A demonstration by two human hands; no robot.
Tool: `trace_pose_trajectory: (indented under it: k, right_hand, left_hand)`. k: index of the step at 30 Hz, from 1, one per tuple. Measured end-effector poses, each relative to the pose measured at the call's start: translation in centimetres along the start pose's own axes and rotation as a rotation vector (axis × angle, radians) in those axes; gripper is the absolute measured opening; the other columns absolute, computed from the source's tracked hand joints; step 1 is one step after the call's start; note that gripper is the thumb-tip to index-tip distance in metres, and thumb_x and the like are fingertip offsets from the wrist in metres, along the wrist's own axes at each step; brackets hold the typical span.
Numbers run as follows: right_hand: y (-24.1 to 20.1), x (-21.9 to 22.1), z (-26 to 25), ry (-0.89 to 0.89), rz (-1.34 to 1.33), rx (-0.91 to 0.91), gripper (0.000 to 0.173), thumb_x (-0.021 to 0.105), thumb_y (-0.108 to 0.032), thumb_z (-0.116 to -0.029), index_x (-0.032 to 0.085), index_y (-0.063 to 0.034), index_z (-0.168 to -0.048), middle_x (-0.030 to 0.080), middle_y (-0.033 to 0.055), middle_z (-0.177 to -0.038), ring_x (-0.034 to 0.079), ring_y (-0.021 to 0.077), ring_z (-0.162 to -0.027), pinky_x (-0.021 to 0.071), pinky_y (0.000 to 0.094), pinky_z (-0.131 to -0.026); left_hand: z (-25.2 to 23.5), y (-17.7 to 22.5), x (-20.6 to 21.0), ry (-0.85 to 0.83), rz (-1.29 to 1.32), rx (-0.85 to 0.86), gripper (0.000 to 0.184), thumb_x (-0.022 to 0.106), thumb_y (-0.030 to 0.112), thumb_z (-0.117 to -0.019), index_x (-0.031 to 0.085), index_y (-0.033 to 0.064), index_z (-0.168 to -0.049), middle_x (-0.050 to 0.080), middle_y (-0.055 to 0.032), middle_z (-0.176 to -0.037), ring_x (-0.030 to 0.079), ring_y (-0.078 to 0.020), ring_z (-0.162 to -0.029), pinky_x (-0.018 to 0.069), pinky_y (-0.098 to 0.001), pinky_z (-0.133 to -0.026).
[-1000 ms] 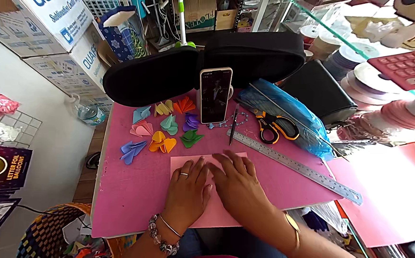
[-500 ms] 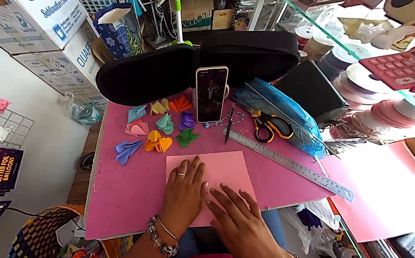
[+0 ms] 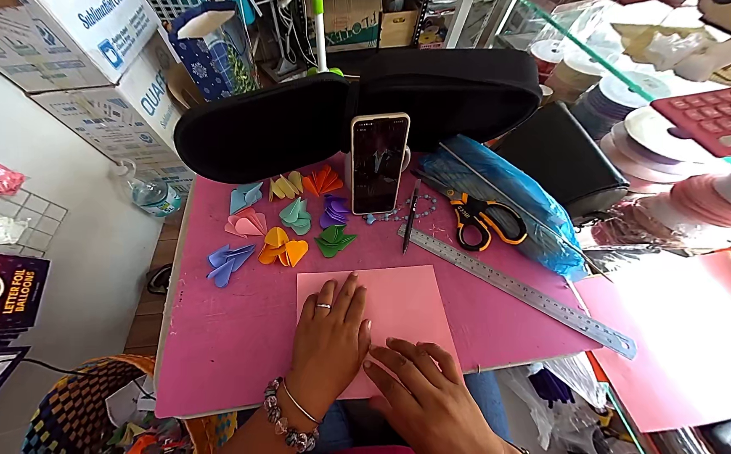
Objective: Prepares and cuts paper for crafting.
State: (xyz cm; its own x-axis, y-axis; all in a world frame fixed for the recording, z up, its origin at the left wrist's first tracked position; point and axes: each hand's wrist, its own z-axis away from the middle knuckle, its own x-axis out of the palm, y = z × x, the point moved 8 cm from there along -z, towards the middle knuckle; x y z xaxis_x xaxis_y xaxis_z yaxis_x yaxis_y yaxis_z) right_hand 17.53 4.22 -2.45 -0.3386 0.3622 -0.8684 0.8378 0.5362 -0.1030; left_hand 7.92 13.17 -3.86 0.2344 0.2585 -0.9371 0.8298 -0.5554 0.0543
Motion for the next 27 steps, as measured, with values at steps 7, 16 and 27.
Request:
trace_pose_trajectory:
  k: [7,16,27]
  right_hand:
    - [0.3,0.0,0.8,-0.052,0.044,-0.056,0.025,0.048,-0.017,-0.1039,0.069,-0.0259,-0.112,0.071,-0.0046,-0.119,0.061,0.0189,-0.116,0.0428,0.0379,-0.096]
    - [1.3,-1.2,-0.7,0.044,0.108,-0.074,0.025,0.046,-0.009,-0.1022,0.069,-0.0214,-0.102,0.072,-0.0039,-0.107,0.063,0.0179,-0.107,0.0432,0.0371,-0.093]
    - [6.3,-1.2,-1.6,-0.035,-0.162,0.135,0.054,0.046,-0.063,-0.0997,0.074,-0.0192,-0.113,0.071,0.0038,-0.125,0.063,0.0264,-0.120,0.0491,0.0480,-0.095]
  left_hand:
    - [0.0,-0.1,0.0,-0.003,0.005,-0.014,0.045,0.041,0.035,-0.1009,0.070,0.0137,-0.128,0.061,-0.0017,-0.145,0.062,-0.0309,-0.126,0.0507,-0.0486,-0.093]
    - [-0.9,-1.2,-0.1,-0.024,0.016,-0.105,0.045,0.044,0.034,-0.1006,0.070,0.0115,-0.129,0.062,-0.0042,-0.144,0.061,-0.0351,-0.127,0.0510,-0.0523,-0.091]
    - [-0.9,-1.4,0.3,-0.019,0.026,-0.090,0.045,0.042,0.034,-0.1014,0.069,0.0118,-0.131,0.062,-0.0044,-0.145,0.059,-0.0360,-0.130,0.0496,-0.0540,-0.094]
